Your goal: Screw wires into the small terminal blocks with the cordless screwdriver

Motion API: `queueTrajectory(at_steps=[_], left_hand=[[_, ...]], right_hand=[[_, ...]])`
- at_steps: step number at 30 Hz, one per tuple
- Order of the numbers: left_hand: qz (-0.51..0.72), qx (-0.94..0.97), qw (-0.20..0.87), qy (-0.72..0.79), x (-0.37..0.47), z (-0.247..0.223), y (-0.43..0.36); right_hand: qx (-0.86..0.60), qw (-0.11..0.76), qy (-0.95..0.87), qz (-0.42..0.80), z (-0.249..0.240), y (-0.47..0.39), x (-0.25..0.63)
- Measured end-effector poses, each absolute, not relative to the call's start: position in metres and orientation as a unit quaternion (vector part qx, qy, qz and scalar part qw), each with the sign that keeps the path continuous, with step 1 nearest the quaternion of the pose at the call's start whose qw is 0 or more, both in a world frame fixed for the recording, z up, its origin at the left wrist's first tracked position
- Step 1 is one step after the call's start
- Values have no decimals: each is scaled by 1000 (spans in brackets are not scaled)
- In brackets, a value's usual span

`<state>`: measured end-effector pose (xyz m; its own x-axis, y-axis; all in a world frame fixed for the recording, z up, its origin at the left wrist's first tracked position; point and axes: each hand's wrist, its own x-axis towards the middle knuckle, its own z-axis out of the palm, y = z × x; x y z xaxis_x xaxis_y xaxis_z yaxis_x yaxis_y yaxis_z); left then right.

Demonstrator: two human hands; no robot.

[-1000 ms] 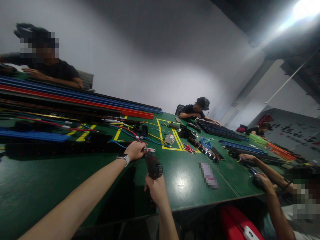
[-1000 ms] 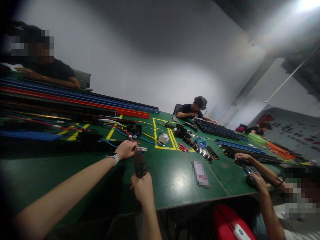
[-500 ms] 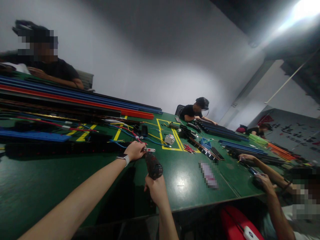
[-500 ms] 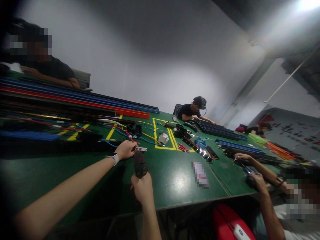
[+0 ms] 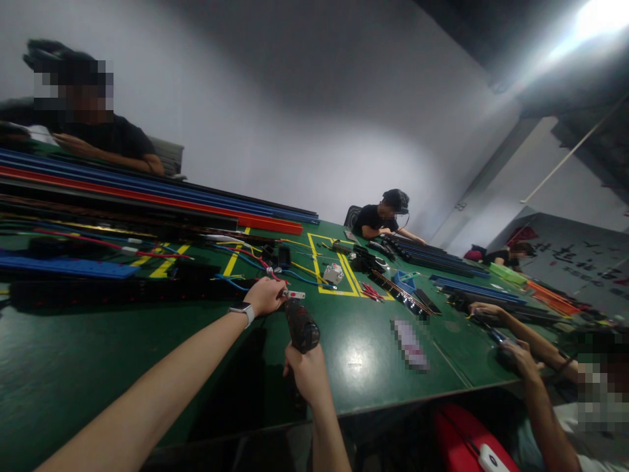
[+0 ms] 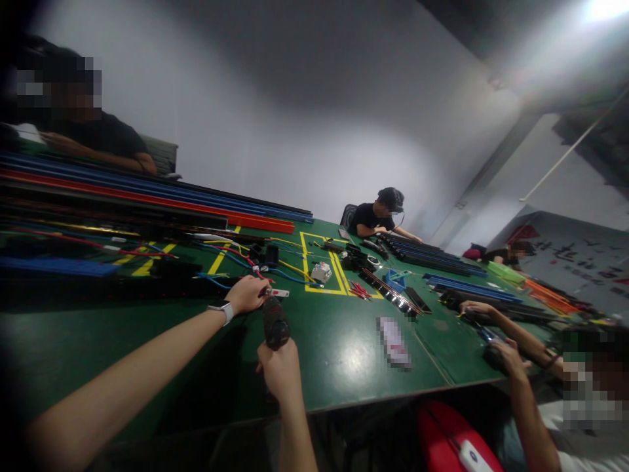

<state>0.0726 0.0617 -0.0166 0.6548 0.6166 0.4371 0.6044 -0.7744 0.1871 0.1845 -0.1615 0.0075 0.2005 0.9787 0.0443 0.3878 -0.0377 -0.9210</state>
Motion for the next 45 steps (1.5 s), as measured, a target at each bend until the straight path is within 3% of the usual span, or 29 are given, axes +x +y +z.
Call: queueTrajectory(at_steps=[45], left_hand=[[251,909,-8,332,74,-24,68]], right_hand=[[-624,444,-552,329,7,-162,186]])
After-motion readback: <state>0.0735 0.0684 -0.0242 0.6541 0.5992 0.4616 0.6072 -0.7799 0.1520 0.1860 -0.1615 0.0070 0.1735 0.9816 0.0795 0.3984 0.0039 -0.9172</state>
